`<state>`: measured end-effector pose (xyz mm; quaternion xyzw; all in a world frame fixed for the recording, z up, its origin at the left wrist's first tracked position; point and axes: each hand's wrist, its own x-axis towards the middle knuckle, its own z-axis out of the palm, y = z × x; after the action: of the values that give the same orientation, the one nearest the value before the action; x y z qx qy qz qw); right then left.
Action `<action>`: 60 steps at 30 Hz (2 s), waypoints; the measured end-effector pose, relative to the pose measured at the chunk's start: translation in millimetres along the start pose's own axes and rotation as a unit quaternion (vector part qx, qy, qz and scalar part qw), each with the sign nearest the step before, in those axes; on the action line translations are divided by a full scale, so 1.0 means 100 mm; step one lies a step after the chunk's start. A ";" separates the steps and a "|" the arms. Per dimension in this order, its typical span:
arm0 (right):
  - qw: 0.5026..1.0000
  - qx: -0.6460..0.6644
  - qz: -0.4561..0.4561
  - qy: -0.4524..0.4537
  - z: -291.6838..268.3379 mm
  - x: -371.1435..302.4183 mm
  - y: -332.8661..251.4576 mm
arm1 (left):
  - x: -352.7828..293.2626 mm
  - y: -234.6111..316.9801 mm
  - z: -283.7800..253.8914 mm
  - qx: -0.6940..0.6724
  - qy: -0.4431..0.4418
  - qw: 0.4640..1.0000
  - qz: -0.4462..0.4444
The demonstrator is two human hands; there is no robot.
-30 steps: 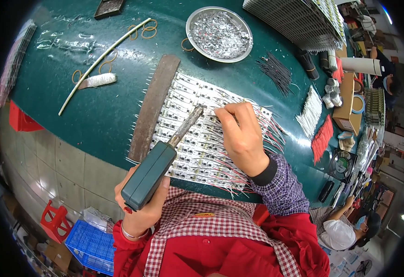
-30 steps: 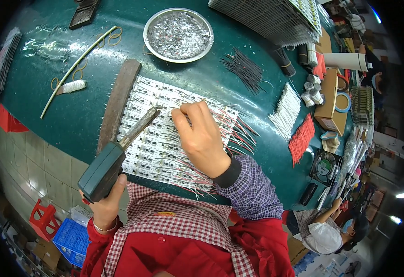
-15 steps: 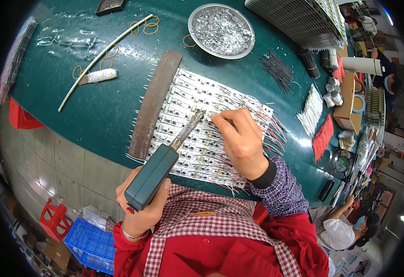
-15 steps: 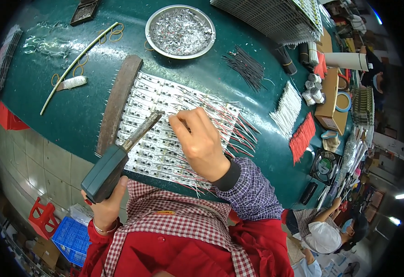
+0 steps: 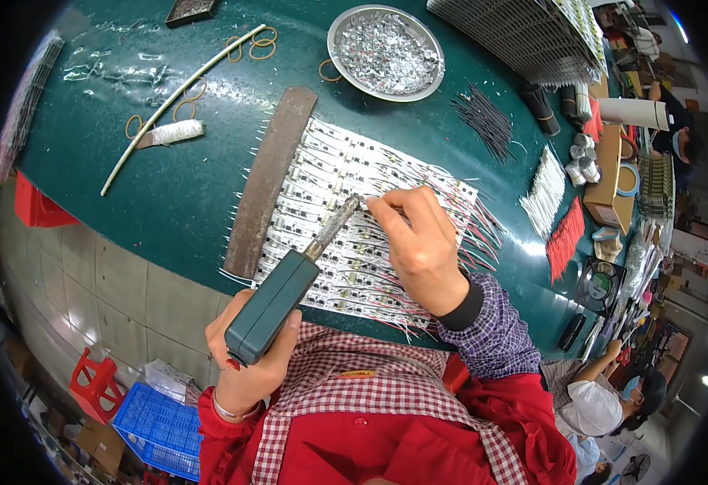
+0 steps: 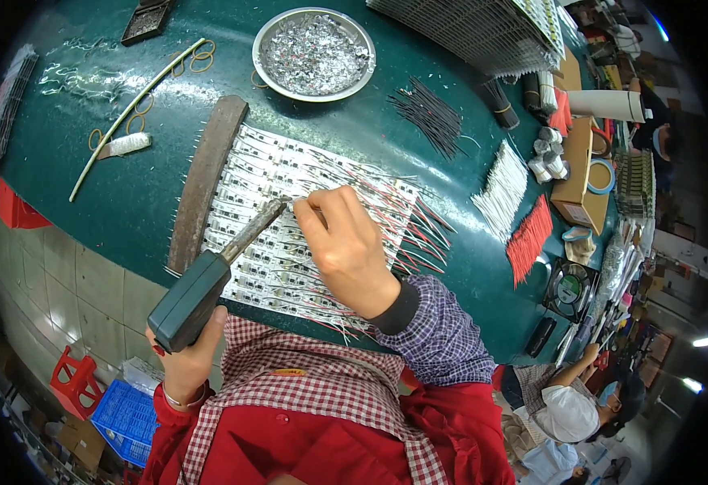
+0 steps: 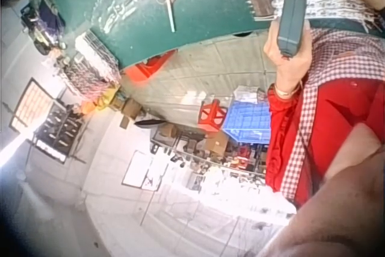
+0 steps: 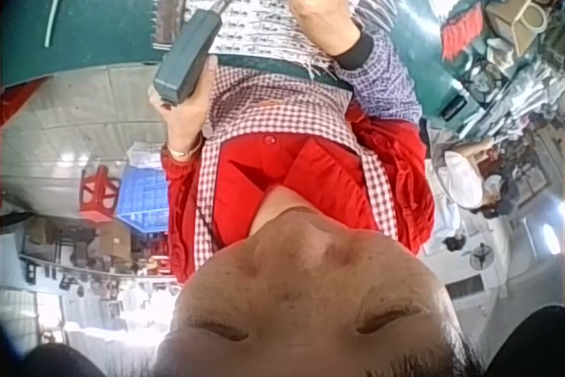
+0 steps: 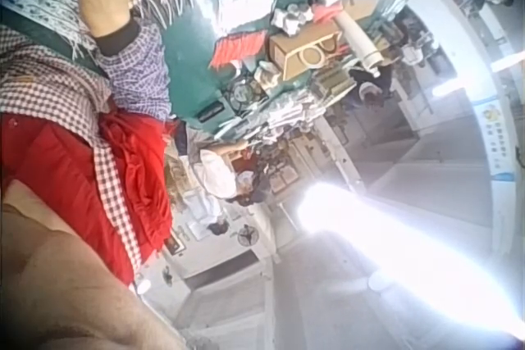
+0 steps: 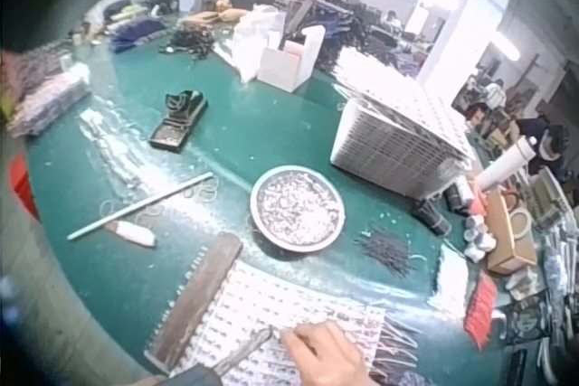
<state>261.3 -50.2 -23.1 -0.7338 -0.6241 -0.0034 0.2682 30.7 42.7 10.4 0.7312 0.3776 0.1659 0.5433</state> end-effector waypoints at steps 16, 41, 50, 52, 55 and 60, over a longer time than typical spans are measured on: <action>1.000 -0.006 0.003 0.006 0.01 0.00 -0.01 | -0.11 -0.06 -0.03 -0.021 0.023 0.999 -0.006; 1.000 0.024 -0.011 -0.006 -0.01 -0.07 -0.08 | -0.15 -0.03 -0.06 0.003 0.002 1.000 -0.007; 1.000 0.009 -0.011 -0.022 -0.04 -0.04 -0.11 | -0.12 -0.02 -0.07 0.011 -0.006 1.000 0.014; 1.000 0.004 -0.014 -0.017 -0.03 -0.05 -0.10 | -0.12 -0.01 -0.07 0.001 -0.004 1.000 0.001; 1.000 0.004 -0.013 -0.020 -0.03 -0.04 -0.12 | -0.16 -0.05 -0.08 -0.008 0.015 1.000 -0.001; 1.000 -0.006 -0.013 -0.017 -0.03 -0.04 -0.13 | -0.25 -0.11 -0.09 -0.033 0.038 0.999 -0.020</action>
<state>249.9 -54.1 -16.7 -0.7272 -0.6382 0.0017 0.2528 4.7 32.0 7.4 0.6986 0.4067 0.1950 0.5555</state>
